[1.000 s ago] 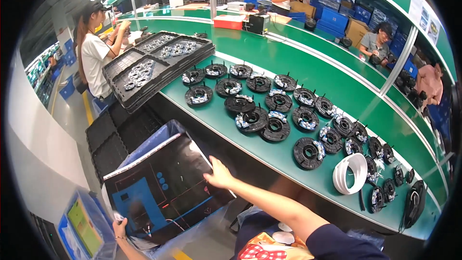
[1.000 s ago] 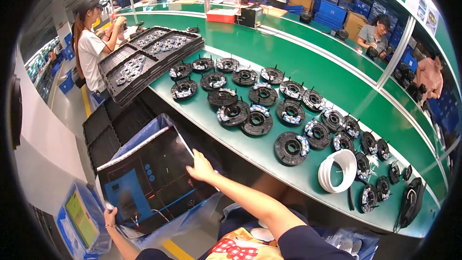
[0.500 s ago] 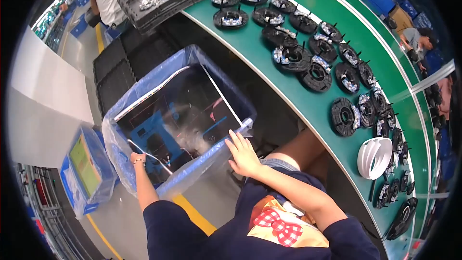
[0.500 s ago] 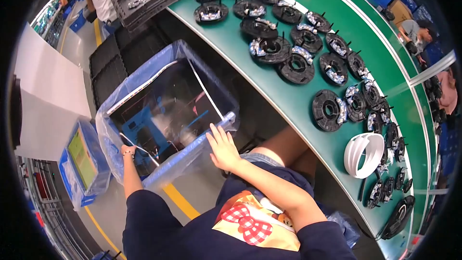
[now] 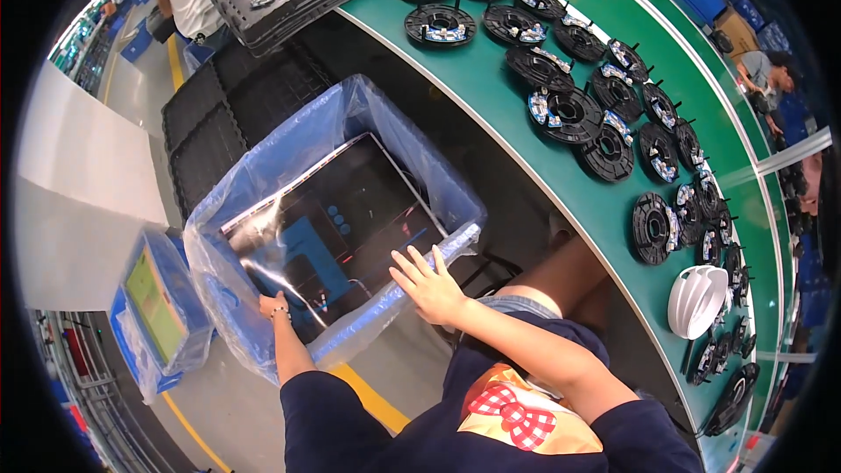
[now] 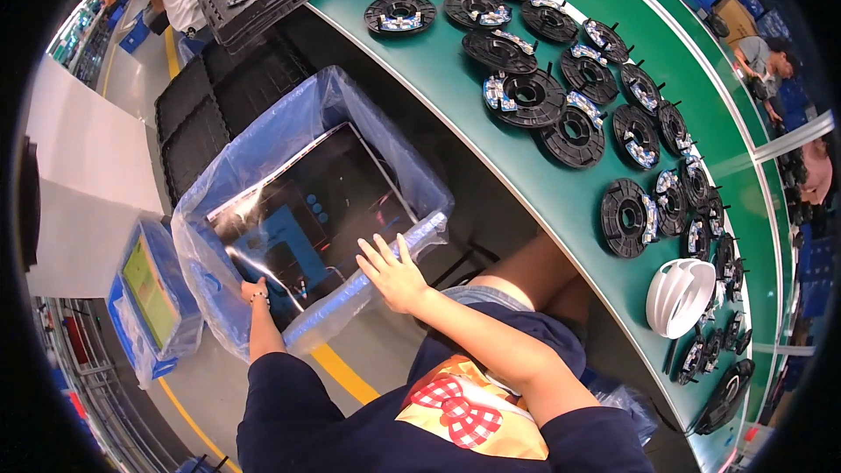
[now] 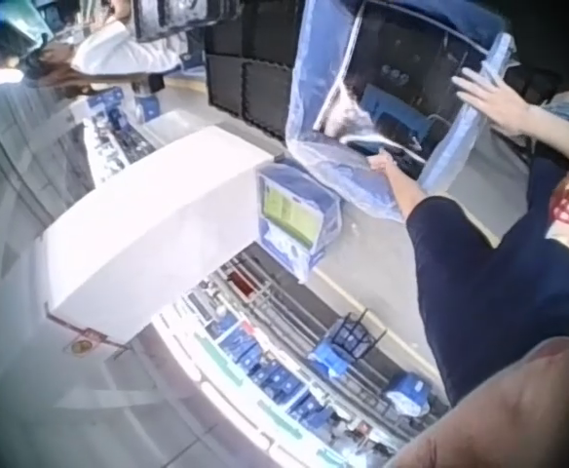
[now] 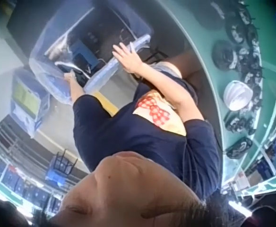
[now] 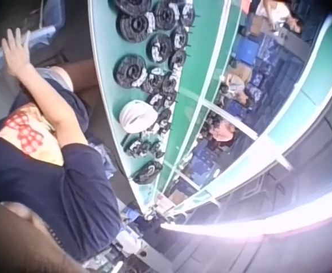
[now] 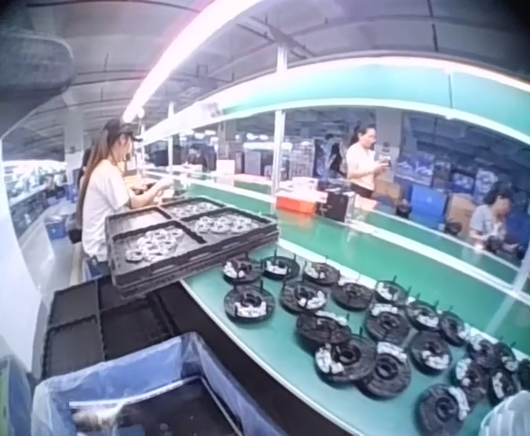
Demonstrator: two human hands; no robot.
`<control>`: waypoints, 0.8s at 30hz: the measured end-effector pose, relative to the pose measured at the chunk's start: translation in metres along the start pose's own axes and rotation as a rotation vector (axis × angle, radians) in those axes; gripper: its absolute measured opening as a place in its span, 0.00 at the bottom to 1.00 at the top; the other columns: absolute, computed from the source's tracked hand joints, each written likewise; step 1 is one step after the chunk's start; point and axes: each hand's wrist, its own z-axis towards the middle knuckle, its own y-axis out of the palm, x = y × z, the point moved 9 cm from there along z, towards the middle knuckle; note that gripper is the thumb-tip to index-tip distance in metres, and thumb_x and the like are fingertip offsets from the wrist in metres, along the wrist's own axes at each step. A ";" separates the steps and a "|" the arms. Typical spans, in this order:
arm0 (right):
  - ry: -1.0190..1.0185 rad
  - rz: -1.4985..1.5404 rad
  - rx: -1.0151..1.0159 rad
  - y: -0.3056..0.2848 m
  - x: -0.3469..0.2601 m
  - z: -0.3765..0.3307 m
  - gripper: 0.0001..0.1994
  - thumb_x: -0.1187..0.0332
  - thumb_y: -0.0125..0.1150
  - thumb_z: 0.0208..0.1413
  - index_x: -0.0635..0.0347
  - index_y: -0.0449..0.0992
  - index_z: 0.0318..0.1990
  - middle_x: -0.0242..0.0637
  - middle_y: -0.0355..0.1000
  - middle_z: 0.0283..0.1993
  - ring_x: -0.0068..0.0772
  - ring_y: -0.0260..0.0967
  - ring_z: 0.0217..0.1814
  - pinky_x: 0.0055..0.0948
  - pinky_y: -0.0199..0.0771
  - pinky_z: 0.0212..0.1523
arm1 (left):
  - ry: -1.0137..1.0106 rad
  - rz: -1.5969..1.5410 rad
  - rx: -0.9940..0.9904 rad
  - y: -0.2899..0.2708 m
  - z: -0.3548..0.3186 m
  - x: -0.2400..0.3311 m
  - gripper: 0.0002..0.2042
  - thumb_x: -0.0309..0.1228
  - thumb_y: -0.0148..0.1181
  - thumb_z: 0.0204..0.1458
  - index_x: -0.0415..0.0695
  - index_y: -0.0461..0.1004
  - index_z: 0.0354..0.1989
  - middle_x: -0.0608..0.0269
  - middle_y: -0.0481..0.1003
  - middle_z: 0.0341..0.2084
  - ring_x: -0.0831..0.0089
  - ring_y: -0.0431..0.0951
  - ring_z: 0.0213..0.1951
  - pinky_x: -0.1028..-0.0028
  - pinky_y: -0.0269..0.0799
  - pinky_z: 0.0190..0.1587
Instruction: Assembling circular electronic modules into white plastic housings and organizing them into a storage bin on a factory assembly line.
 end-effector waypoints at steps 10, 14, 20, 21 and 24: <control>-0.034 0.000 -0.005 0.005 -0.001 0.001 0.39 0.62 0.63 0.31 0.58 0.53 0.57 0.43 0.39 0.64 0.48 0.35 0.65 0.59 0.39 0.56 | -0.202 -0.049 -0.195 0.021 -0.020 0.001 0.38 0.40 0.67 0.31 0.40 0.51 0.50 0.49 0.66 0.45 0.57 0.67 0.48 0.64 0.62 0.50; -0.060 0.029 -0.002 0.000 -0.012 -0.001 0.37 0.61 0.62 0.34 0.57 0.54 0.56 0.43 0.40 0.63 0.48 0.39 0.64 0.60 0.43 0.54 | 0.217 0.213 0.137 -0.018 -0.045 0.061 0.41 0.36 0.64 0.34 0.45 0.47 0.57 0.52 0.47 0.58 0.58 0.48 0.59 0.58 0.55 0.53; -0.055 0.029 -0.024 0.004 -0.007 0.001 0.33 0.62 0.59 0.37 0.58 0.56 0.55 0.44 0.41 0.63 0.49 0.39 0.64 0.62 0.42 0.53 | 1.082 0.079 -0.021 0.000 -0.163 0.212 0.35 0.44 0.58 0.35 0.45 0.55 0.54 0.48 0.46 0.58 0.53 0.46 0.58 0.43 0.44 0.50; -0.059 0.037 -0.022 0.003 -0.008 0.003 0.33 0.63 0.58 0.38 0.58 0.55 0.55 0.44 0.41 0.63 0.50 0.38 0.64 0.62 0.41 0.54 | 1.228 0.055 -0.013 0.008 -0.186 0.227 0.34 0.46 0.57 0.37 0.47 0.54 0.55 0.48 0.46 0.58 0.52 0.46 0.58 0.43 0.45 0.49; -0.047 0.037 -0.043 0.003 -0.004 0.009 0.35 0.63 0.59 0.36 0.58 0.55 0.56 0.44 0.40 0.63 0.49 0.37 0.64 0.62 0.39 0.55 | 1.314 -0.102 -0.182 0.052 -0.222 0.276 0.33 0.50 0.50 0.43 0.52 0.50 0.58 0.52 0.36 0.61 0.50 0.35 0.61 0.36 0.36 0.50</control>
